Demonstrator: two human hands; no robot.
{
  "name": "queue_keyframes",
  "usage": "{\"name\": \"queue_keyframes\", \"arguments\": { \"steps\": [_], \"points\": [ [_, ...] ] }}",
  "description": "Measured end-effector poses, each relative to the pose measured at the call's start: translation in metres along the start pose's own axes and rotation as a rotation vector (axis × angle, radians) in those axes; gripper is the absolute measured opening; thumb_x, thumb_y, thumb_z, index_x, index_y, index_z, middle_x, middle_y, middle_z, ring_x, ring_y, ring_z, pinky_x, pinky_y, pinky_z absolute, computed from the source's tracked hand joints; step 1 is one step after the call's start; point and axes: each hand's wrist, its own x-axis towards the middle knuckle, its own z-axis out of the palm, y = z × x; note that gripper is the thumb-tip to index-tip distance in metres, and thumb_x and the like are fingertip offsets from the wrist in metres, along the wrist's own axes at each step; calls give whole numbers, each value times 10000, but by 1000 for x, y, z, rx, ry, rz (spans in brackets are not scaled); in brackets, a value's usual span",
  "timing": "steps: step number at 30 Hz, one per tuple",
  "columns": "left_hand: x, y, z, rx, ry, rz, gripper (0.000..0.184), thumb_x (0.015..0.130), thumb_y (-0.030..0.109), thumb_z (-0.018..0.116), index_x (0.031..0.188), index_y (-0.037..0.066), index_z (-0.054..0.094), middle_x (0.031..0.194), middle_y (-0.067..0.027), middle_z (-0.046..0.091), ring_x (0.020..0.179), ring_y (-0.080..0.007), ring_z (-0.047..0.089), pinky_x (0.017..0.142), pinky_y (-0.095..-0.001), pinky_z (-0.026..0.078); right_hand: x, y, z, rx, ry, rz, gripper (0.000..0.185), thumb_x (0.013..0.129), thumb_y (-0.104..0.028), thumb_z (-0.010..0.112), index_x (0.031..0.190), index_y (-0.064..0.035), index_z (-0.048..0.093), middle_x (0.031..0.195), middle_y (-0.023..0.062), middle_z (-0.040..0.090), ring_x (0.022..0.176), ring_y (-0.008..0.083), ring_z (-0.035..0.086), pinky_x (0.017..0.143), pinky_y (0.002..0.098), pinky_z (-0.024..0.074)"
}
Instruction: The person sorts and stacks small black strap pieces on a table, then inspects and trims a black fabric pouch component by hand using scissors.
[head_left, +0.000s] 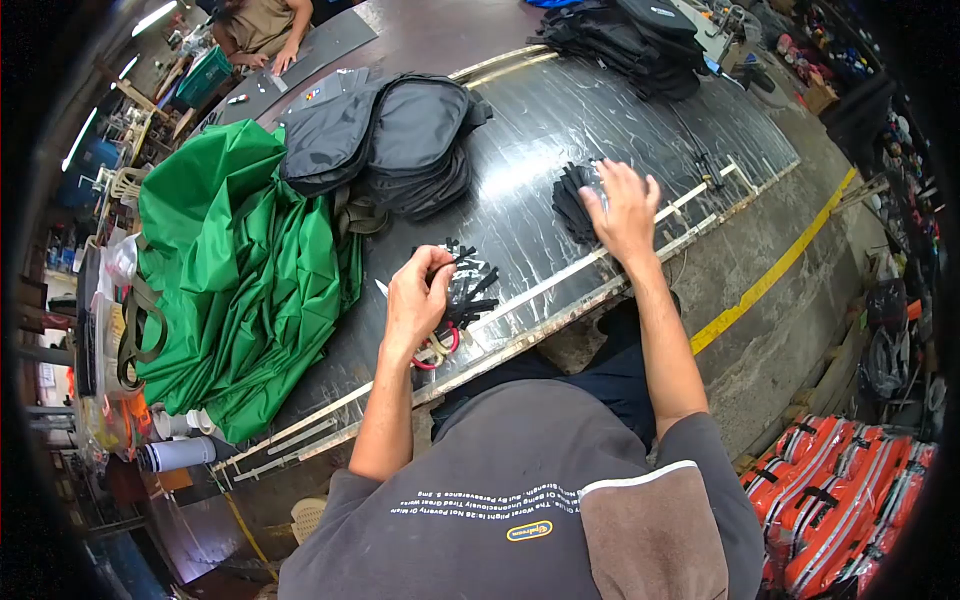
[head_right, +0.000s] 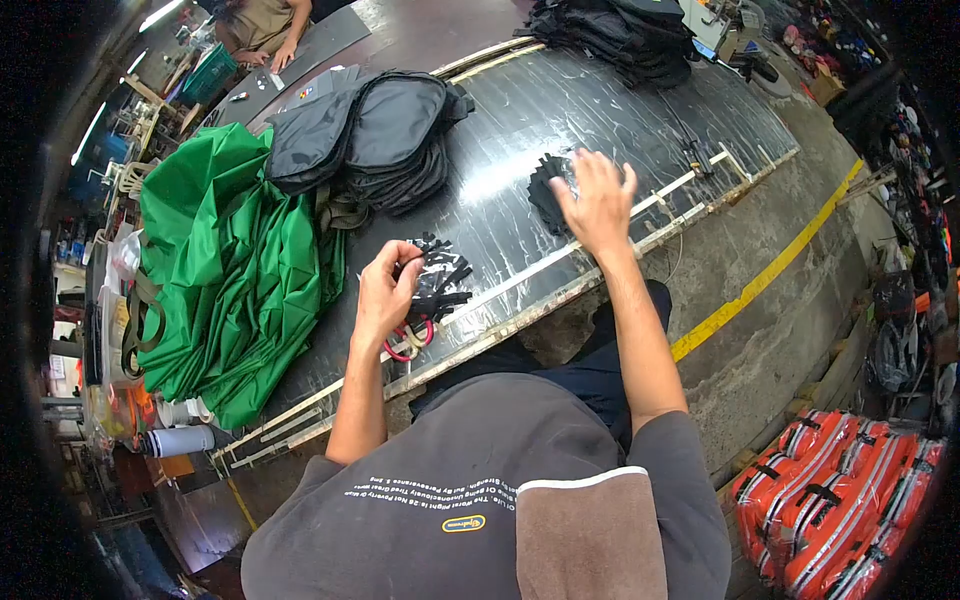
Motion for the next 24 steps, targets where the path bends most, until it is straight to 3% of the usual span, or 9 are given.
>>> {"name": "queue_keyframes", "arguments": {
  "steps": [2, 4, 11, 13, 15, 18, 21, 23, 24],
  "points": [
    [4, -3, 1, -170, -17, -32, 108, 1019, 64, 708, 1102, 0, 685, 938, -80, 767, 867, -146, 729, 790, -299, 559, -3, -8, 13, 7, -254, -28, 891, 1057, -699, 467, 1607, 2, 460, 1664, 168, 496, 1603, 325, 370, 1313, 682, 41],
    [7, -2, 3, -302, -22, -38, 114, 1054, 74, 684, 1129, -7, 657, 906, -26, 733, 845, -69, 670, 755, -253, 530, -12, -11, 24, 29, -185, -100, 930, 1037, -713, 502, 1603, 23, 461, 1659, 201, 487, 1605, 357, 354, 1299, 708, 21],
    [6, 9, 18, -511, -68, -22, 97, 1075, 62, 658, 1147, 3, 634, 900, -3, 710, 808, -48, 645, 709, -215, 492, -11, -38, -12, 119, -44, -176, 893, 1026, -697, 550, 1608, -23, 483, 1648, 207, 494, 1599, 364, 352, 1280, 731, 18],
    [4, 16, 23, -526, -75, 21, 93, 1082, 64, 653, 1146, 1, 630, 915, -9, 711, 820, -53, 656, 719, -218, 502, -6, -68, -51, 522, -226, -142, 669, 1025, -535, 678, 1444, -15, 635, 1452, 181, 668, 1385, 355, 600, 1262, 576, 288],
    [5, 25, 28, -558, -71, 49, 90, 1086, 62, 647, 1149, 2, 624, 927, -16, 717, 823, -56, 662, 722, -222, 509, -13, -93, -67, 806, -376, -159, 531, 987, -353, 795, 1349, 15, 672, 1219, 139, 760, 1142, 261, 723, 1056, 440, 532],
    [3, 32, 33, -734, -17, 6, 107, 1107, 98, 632, 1184, 36, 592, 977, -52, 751, 723, -53, 627, 653, -198, 502, -32, -114, -58, 1410, -581, 226, 203, 1006, -111, 788, 1153, 9, 717, 959, 45, 750, 890, 106, 711, 825, 287, 587],
    [1, 23, 36, -729, -54, 15, 122, 1117, 122, 623, 1207, 46, 596, 1007, -78, 767, 781, -69, 652, 722, -221, 542, -35, -112, -40, 1658, -269, 355, 114, 1038, -96, 746, 1095, -1, 718, 918, 43, 747, 823, 102, 699, 754, 276, 576],
    [0, 14, 38, -618, -100, 47, 121, 1121, 126, 618, 1207, 41, 610, 1004, -80, 764, 852, -70, 668, 787, -240, 554, -21, -93, -46, 1475, -125, 419, 122, 1064, -111, 714, 1126, -9, 736, 907, 22, 746, 751, 74, 660, 689, 239, 535],
    [1, 7, 32, -395, -109, 6, 120, 1084, 125, 665, 1164, 37, 658, 1026, -95, 776, 934, -151, 709, 865, -312, 565, -10, -82, -53, 1318, -56, 481, 158, 1072, -146, 711, 1145, -11, 750, 896, -6, 728, 718, 43, 609, 658, 217, 485]
  ]
}}
